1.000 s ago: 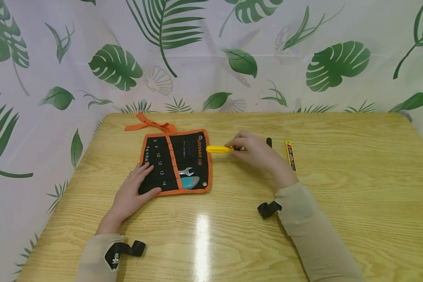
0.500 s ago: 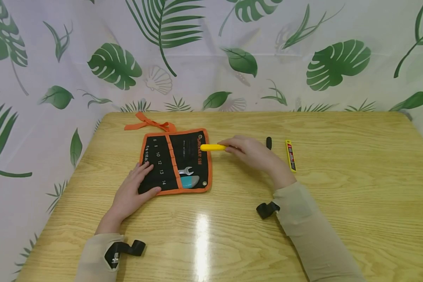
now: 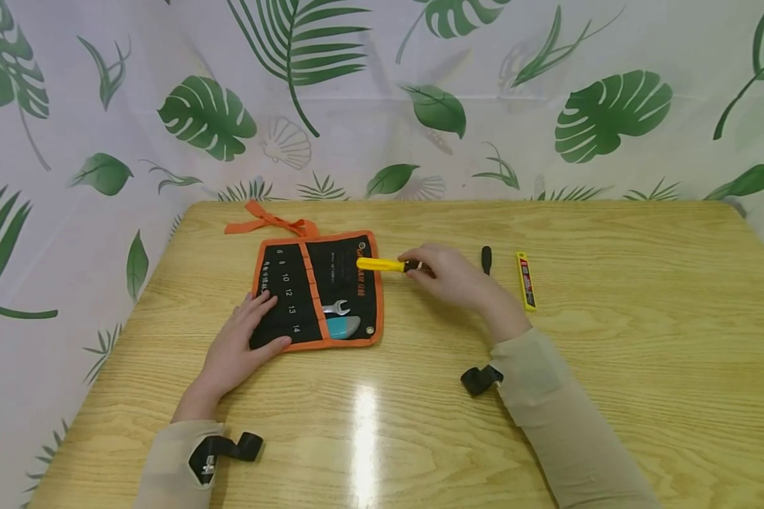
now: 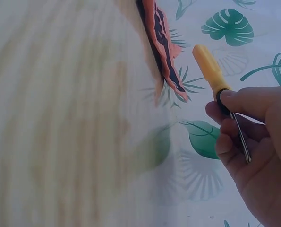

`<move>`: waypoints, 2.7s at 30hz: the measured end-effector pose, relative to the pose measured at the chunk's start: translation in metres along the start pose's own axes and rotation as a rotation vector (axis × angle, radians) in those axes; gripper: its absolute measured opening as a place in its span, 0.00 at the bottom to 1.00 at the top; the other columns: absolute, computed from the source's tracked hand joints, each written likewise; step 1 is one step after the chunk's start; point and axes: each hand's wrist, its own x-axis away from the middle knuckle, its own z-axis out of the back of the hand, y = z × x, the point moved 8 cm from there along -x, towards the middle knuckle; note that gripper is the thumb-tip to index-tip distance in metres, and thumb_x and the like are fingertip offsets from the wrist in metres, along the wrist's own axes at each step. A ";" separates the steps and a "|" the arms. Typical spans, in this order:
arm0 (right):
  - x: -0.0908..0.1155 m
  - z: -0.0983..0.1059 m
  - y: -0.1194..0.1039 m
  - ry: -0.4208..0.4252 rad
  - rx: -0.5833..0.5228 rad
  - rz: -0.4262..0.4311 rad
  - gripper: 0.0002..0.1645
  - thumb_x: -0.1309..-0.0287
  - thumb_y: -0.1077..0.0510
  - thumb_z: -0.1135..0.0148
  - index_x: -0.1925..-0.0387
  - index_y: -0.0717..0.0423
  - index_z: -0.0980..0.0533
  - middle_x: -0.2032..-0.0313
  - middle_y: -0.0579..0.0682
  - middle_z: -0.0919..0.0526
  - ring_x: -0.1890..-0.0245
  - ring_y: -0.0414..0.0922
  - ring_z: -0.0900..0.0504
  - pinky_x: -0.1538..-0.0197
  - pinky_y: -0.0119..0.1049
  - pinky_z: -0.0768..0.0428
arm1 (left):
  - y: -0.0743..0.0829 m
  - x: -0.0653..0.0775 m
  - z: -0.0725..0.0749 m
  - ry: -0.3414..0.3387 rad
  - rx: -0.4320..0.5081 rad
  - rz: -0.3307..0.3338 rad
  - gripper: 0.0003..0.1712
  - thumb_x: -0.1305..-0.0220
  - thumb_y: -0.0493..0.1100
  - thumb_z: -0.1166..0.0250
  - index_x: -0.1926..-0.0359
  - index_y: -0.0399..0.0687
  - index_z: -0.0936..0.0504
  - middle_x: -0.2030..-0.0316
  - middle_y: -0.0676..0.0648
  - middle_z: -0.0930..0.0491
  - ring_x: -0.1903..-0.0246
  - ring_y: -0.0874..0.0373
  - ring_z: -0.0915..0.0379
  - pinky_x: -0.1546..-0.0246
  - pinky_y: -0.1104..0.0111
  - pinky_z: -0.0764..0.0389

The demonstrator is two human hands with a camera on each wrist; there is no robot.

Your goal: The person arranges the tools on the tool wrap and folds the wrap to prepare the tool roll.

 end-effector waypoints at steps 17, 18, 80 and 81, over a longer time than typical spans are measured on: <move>-0.014 -0.014 -0.016 -0.055 -0.035 0.015 0.13 0.35 0.62 0.43 0.50 0.60 0.22 0.56 0.52 0.18 0.61 0.45 0.23 0.54 0.39 0.22 | 0.000 0.000 0.001 0.003 -0.002 0.004 0.45 0.40 0.61 0.36 0.28 0.50 0.40 0.28 0.45 0.48 0.27 0.47 0.64 0.33 0.44 0.54; -0.017 -0.014 -0.017 -0.056 -0.036 0.013 0.13 0.35 0.62 0.43 0.50 0.59 0.22 0.56 0.51 0.18 0.61 0.45 0.22 0.54 0.39 0.23 | 0.000 0.000 0.001 0.003 -0.002 0.004 0.44 0.40 0.61 0.36 0.28 0.50 0.40 0.28 0.45 0.48 0.27 0.47 0.64 0.33 0.45 0.55; -0.063 -0.052 -0.030 -0.222 -0.028 -0.095 0.11 0.36 0.65 0.43 0.56 0.60 0.17 0.64 0.50 0.15 0.65 0.43 0.21 0.55 0.36 0.21 | -0.001 0.000 0.001 0.008 0.005 0.008 0.44 0.41 0.62 0.36 0.29 0.50 0.38 0.28 0.46 0.47 0.28 0.46 0.63 0.33 0.43 0.54; -0.063 -0.052 -0.030 -0.213 -0.024 -0.094 0.10 0.36 0.65 0.43 0.57 0.59 0.17 0.62 0.51 0.15 0.63 0.44 0.21 0.54 0.37 0.22 | -0.001 0.000 0.001 0.007 0.007 0.009 0.44 0.41 0.62 0.36 0.29 0.51 0.38 0.28 0.46 0.47 0.28 0.47 0.63 0.33 0.44 0.54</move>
